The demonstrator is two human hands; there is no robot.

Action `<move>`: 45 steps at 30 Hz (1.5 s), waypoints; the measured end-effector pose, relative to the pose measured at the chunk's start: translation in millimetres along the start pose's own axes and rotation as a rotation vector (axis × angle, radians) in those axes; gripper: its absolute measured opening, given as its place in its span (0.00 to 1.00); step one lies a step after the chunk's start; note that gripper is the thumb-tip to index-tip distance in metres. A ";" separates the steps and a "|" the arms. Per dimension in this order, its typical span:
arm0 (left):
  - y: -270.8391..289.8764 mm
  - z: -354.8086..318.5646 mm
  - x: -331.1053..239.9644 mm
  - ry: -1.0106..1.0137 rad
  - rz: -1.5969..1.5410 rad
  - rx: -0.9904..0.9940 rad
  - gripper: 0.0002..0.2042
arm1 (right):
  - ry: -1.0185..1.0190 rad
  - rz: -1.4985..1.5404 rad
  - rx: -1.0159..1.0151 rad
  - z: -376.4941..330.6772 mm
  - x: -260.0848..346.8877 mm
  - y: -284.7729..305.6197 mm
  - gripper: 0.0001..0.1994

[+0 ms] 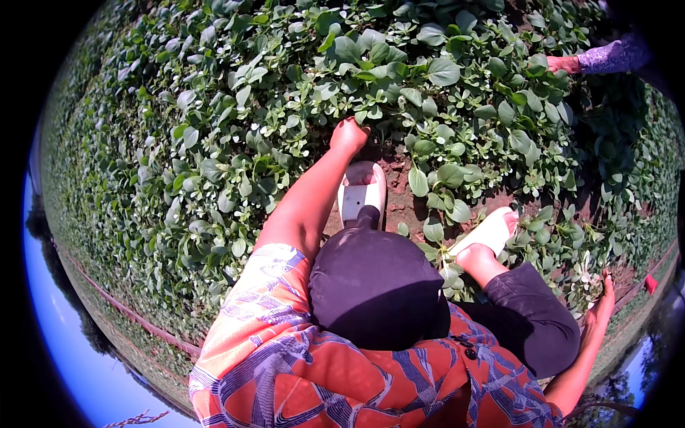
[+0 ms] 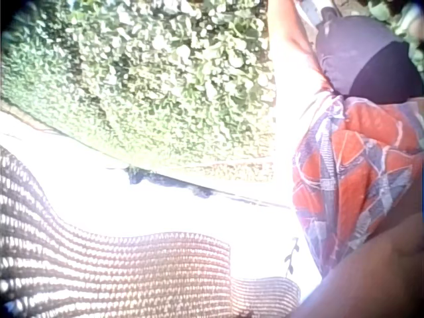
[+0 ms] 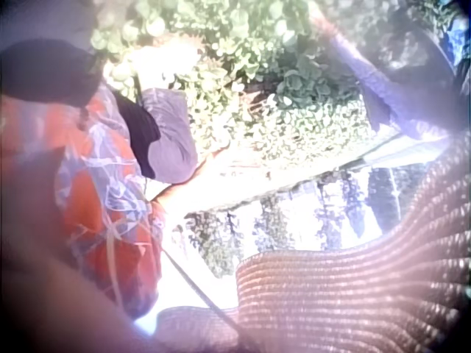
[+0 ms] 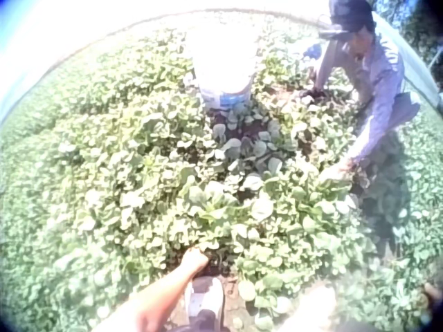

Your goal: The person pulls leafy green plants from the soil by hand and places them into a green bucket, then picks up a purple mesh bag containing harvested greens.

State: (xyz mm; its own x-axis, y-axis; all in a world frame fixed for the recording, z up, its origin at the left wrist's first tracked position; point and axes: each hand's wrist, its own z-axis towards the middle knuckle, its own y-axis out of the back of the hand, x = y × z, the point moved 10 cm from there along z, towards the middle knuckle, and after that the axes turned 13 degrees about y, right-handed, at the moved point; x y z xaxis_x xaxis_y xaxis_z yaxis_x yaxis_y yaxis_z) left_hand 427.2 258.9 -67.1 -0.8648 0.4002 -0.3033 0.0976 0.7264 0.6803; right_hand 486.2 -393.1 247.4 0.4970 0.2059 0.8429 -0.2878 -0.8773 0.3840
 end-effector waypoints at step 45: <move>24.1 -81.0 10.9 -0.127 -0.565 0.108 0.09 | -0.018 0.038 -0.016 -7.6 2.5 -9.0 0.17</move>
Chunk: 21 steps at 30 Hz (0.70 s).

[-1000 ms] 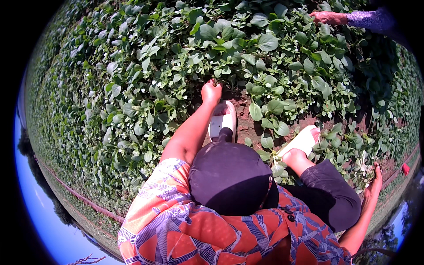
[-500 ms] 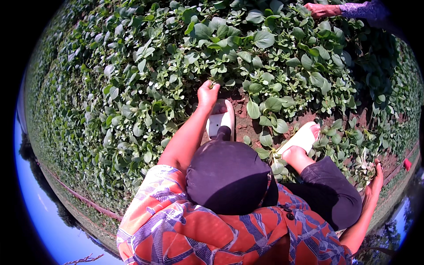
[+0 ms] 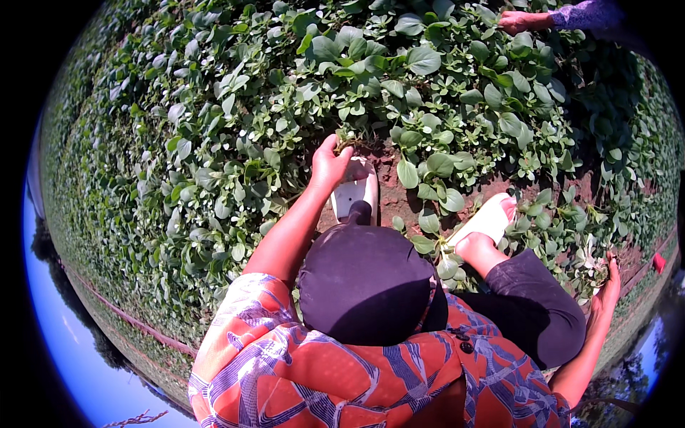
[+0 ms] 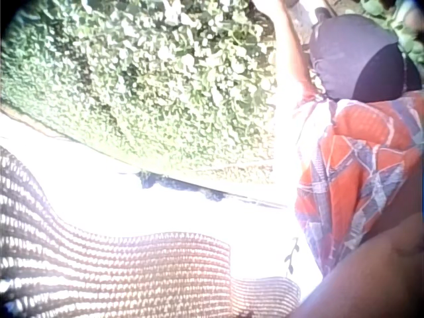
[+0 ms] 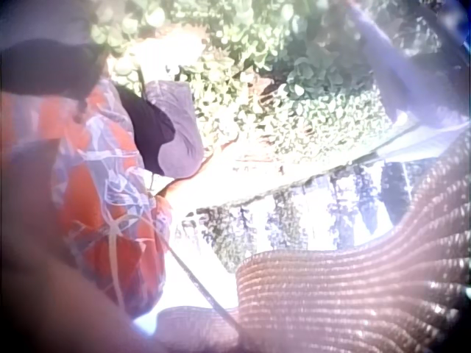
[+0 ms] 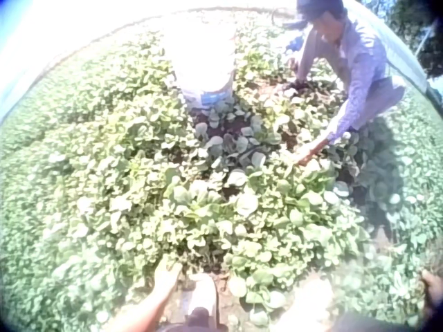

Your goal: The person pulls leafy green plants from the soil by hand and places them into a green bucket, then picks up a purple mesh bag containing harvested greens.

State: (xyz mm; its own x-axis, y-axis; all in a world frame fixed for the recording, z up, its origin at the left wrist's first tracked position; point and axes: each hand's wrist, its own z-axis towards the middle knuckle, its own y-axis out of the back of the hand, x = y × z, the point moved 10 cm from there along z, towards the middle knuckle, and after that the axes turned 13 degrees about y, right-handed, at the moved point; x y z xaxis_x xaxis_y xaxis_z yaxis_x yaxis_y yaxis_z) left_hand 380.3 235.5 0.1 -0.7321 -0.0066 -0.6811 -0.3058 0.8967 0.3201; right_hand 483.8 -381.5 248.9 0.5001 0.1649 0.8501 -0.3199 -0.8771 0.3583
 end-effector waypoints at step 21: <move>-95.0 -11.1 -36.9 -0.604 1.029 0.111 0.12 | 0.030 -0.049 0.026 0.7 4.3 -9.4 0.16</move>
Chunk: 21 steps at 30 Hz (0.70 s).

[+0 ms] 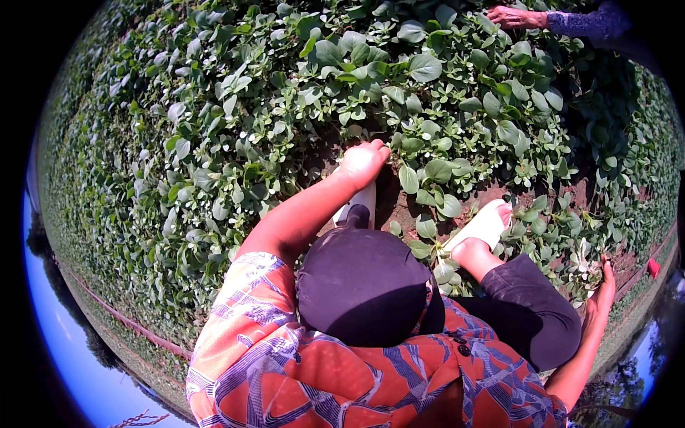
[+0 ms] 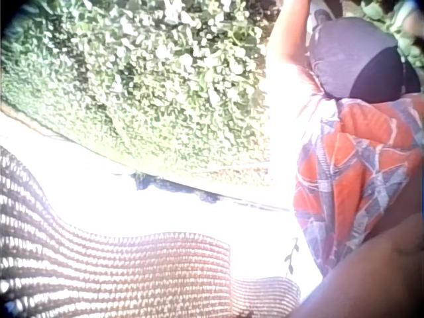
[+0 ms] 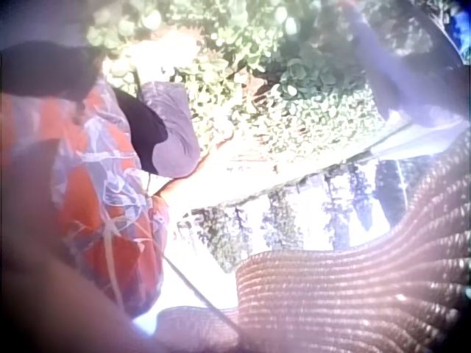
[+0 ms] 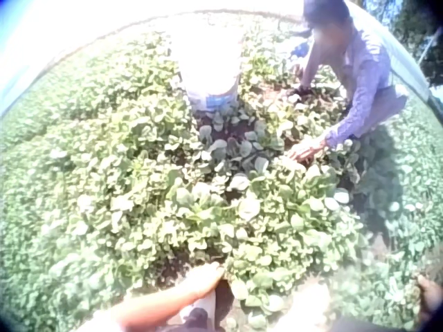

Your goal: The person pulls leafy green plants from the soil by hand and places them into a green bucket, then picks up a purple mesh bag containing harvested greens.

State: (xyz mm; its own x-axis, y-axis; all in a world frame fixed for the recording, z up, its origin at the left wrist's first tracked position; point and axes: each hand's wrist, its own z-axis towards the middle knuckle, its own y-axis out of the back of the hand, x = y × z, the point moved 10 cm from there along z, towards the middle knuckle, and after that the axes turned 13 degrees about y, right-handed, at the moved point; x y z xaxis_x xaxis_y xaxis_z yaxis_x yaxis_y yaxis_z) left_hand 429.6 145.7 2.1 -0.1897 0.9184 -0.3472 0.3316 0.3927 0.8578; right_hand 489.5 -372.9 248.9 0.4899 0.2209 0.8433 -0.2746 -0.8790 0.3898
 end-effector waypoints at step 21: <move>14.2 51.8 119.0 0.604 0.129 0.070 0.07 | -0.013 -0.018 0.022 8.2 -2.0 3.3 0.17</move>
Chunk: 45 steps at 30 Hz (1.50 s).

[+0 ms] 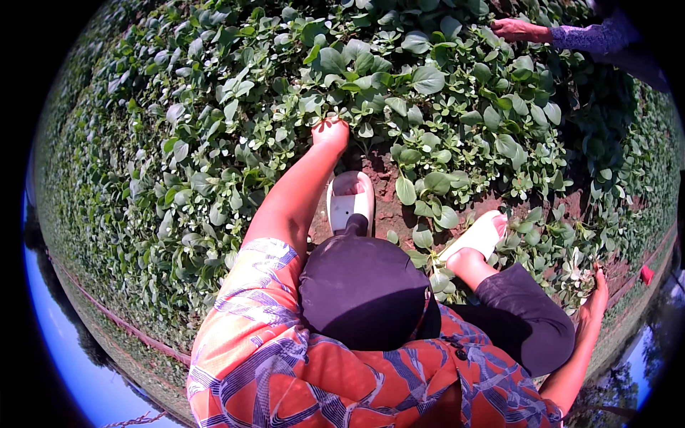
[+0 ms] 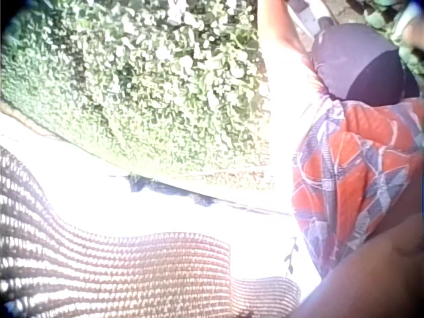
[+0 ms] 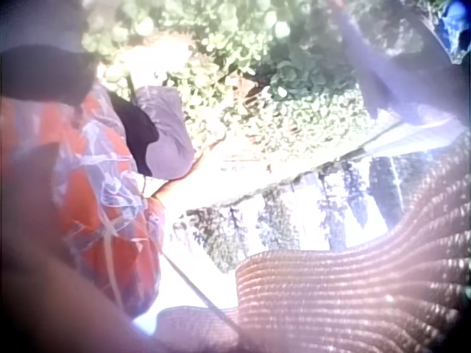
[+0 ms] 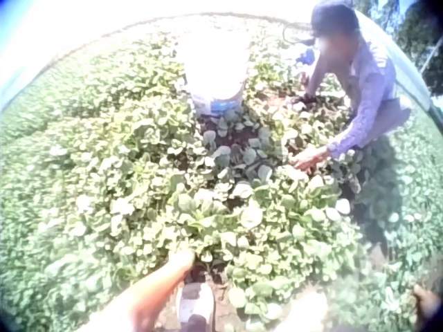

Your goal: The person pulls leafy green plants from the soil by hand and places them into a green bucket, then picks up a purple mesh bag containing harvested greens.

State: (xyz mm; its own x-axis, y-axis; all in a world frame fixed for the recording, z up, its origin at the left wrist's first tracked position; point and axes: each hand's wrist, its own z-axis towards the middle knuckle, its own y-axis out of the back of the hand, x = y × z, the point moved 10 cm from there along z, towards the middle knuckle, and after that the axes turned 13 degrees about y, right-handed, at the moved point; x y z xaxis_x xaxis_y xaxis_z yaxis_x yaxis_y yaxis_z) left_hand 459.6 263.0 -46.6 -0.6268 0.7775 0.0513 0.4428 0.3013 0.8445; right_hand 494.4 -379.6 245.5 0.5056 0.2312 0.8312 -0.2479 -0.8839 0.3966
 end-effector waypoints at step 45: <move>21.2 -10.4 80.0 0.022 -1.116 0.207 0.16 | -0.067 -0.053 0.851 -80.1 -16.5 -324.5 0.13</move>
State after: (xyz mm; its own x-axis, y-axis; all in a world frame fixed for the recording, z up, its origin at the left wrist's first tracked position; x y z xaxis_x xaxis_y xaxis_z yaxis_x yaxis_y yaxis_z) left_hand 412.2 325.9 -19.1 -0.7478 0.0083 -0.6638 -0.2739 0.9070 0.3198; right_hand 500.3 -64.1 134.3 0.5538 0.2797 0.7842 0.4690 -0.8830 -0.0162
